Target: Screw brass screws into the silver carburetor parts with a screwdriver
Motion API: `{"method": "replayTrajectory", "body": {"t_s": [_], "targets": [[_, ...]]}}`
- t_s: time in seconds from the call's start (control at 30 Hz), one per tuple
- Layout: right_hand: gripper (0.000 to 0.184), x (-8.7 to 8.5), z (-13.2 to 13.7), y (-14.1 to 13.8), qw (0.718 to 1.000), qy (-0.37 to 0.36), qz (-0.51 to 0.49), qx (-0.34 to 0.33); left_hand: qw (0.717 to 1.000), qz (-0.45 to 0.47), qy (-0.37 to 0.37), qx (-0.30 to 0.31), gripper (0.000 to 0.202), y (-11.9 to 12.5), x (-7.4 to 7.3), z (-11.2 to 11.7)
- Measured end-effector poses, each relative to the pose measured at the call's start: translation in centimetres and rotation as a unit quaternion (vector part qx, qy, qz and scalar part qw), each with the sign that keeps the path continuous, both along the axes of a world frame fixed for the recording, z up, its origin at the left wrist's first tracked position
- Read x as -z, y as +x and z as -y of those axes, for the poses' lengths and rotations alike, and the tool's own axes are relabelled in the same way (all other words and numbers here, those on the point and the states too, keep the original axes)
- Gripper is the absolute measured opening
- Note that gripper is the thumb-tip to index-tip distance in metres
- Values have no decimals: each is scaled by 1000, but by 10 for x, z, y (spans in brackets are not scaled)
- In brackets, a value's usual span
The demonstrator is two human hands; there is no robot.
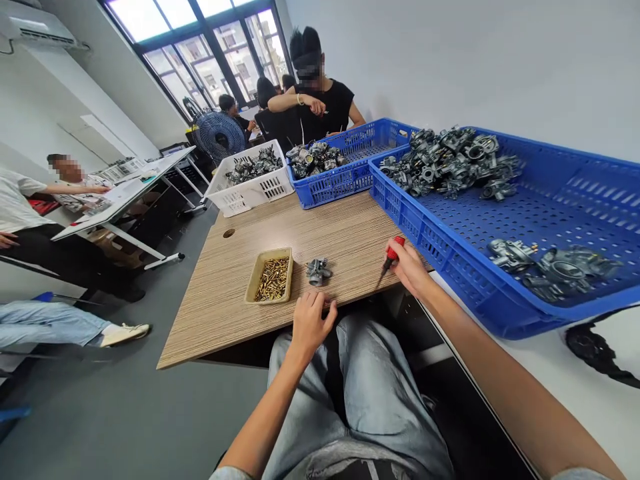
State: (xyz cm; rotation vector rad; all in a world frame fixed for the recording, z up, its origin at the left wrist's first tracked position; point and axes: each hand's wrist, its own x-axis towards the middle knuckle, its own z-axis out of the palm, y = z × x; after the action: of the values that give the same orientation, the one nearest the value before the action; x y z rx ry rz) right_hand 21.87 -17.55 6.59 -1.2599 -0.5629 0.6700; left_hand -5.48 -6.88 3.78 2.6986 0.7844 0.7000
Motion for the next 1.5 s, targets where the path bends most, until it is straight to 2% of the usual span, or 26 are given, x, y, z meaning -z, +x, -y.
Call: {"method": "replayTrajectory", "body": {"t_s": [0.07, 0.17, 0.23, 0.33, 0.43, 0.5, 0.63, 0.73, 0.83, 0.9, 1.0, 1.1, 1.3, 1.4, 1.5], "targets": [[55, -17, 2, -24, 998, -31, 4, -47, 999, -28, 14, 13, 25, 1, 4, -2], [48, -37, 6, -72, 969, -88, 2, -229, 999, -36, 40, -6, 24, 6, 14, -5], [52, -40, 9, -101, 934, -108, -14, -341, 997, -51, 61, -15, 24, 7, 21, -5], [71, -30, 9, -128, 909, -115, -14, -399, 991, -90, 93, -21, 28, 8, 30, -5], [81, -15, 6, -135, 908, -116, 6, -402, 988, -102, 109, -33, 26, 9, 35, -4], [76, -8, 3, -136, 913, -110, 40, -391, 989, -93, 109, -40, 23, 10, 36, -4], [63, -1, -3, -137, 932, -36, 153, -327, 990, -82, 108, -45, 22, 11, 34, -3], [55, 3, -5, -138, 919, -46, 193, -341, 989, -94, 105, -48, 21, 11, 32, -3], [64, 7, -6, -138, 914, -48, 207, -347, 988, -106, 104, -41, 24, 11, 29, -3], [66, 9, -6, -138, 913, -46, 213, -345, 988, -109, 105, -40, 25, 11, 29, -3], [52, 9, -7, -138, 909, -58, 225, -345, 986, -111, 111, -47, 22, 12, 31, -4], [56, 9, -7, -137, 916, -40, 231, -325, 984, -107, 137, -46, 22, 11, 34, -4], [53, 9, -6, -134, 912, -40, 250, -322, 974, -116, 186, -57, 20, 10, 37, -5], [48, 8, -6, -134, 909, -48, 254, -328, 972, -122, 193, -62, 17, 11, 36, -4], [51, 7, -6, -134, 912, -39, 255, -320, 972, -119, 192, -59, 17, 11, 35, -4]]}}
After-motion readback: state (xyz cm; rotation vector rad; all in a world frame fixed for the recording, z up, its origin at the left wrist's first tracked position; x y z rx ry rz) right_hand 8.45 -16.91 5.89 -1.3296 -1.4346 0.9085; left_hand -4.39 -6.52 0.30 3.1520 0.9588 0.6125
